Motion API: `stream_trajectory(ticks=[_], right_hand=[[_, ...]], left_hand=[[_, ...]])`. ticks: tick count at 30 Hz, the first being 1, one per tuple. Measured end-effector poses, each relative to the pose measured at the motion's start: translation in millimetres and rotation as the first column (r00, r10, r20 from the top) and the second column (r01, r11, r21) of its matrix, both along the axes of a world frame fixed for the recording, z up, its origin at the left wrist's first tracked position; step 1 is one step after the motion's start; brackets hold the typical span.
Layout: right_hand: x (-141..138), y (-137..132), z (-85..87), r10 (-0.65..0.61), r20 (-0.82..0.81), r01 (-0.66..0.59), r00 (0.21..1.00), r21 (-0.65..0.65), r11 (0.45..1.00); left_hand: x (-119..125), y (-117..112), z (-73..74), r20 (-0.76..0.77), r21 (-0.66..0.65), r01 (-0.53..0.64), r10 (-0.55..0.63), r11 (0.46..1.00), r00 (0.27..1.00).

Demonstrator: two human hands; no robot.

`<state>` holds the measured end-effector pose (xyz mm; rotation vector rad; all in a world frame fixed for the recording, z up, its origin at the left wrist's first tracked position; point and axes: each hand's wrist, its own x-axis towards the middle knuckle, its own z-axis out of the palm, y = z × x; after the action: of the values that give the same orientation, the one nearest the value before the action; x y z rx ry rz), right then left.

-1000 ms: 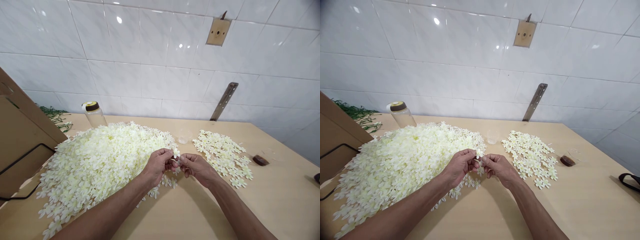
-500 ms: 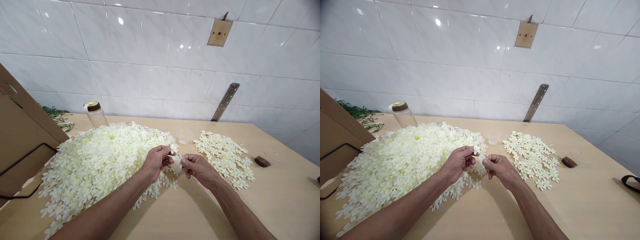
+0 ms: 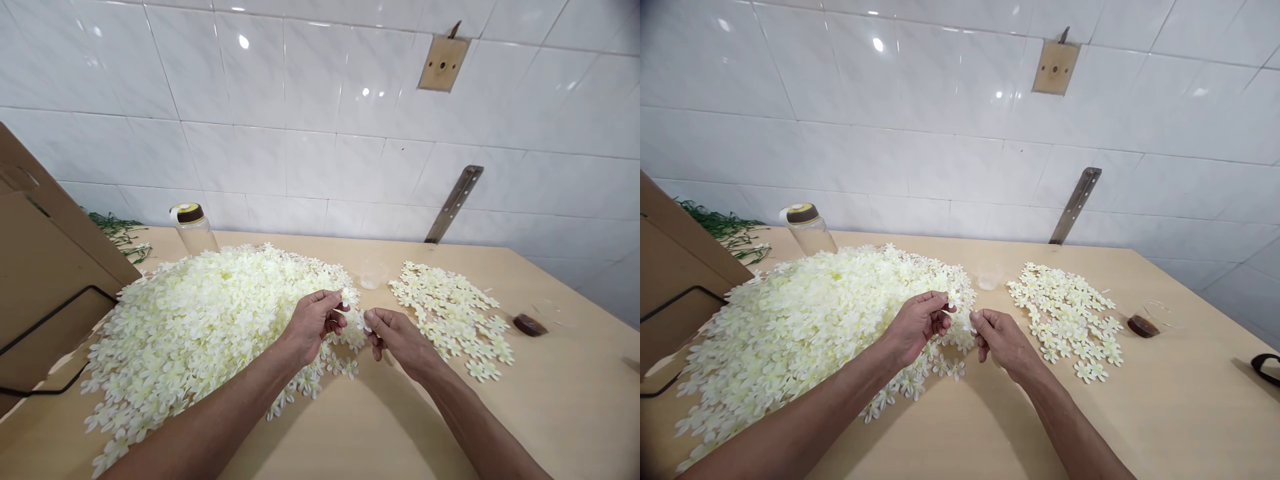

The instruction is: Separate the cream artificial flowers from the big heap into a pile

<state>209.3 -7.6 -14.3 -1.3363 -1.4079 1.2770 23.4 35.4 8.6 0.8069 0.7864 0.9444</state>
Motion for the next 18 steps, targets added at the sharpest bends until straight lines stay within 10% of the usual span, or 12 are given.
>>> stream_trajectory(ticks=[18], right_hand=[[-3.4,-0.1,-1.7,-0.093,0.083,0.093,0.992,0.005,0.996]], left_hand=[[-0.3,1.5,-2.7,-0.091,0.076,-0.002,0.009,0.997,0.996]])
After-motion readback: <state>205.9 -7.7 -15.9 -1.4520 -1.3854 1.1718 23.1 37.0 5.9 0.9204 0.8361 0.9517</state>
